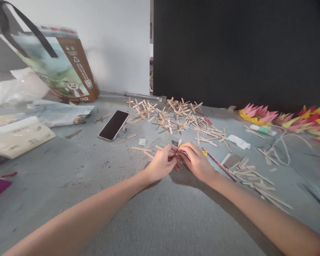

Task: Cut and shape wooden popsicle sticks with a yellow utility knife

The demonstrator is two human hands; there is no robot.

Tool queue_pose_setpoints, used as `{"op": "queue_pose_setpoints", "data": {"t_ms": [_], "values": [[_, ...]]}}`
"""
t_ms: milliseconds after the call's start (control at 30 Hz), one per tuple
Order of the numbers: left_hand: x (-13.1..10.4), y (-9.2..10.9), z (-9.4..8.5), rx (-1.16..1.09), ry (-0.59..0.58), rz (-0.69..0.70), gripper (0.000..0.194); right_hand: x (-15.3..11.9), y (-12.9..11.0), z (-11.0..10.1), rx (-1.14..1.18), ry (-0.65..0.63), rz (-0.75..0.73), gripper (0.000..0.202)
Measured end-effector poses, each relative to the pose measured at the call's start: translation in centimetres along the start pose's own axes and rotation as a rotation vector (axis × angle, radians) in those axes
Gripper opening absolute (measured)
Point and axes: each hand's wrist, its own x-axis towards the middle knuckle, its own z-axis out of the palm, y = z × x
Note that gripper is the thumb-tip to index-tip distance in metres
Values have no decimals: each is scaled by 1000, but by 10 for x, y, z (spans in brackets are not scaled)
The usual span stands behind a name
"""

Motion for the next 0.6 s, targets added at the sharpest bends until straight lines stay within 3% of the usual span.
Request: {"op": "queue_pose_setpoints", "data": {"t_ms": [600], "values": [[2, -8, -1, -62, -11, -16, 10, -1, -3, 12, 81, -31, 75, 14]]}}
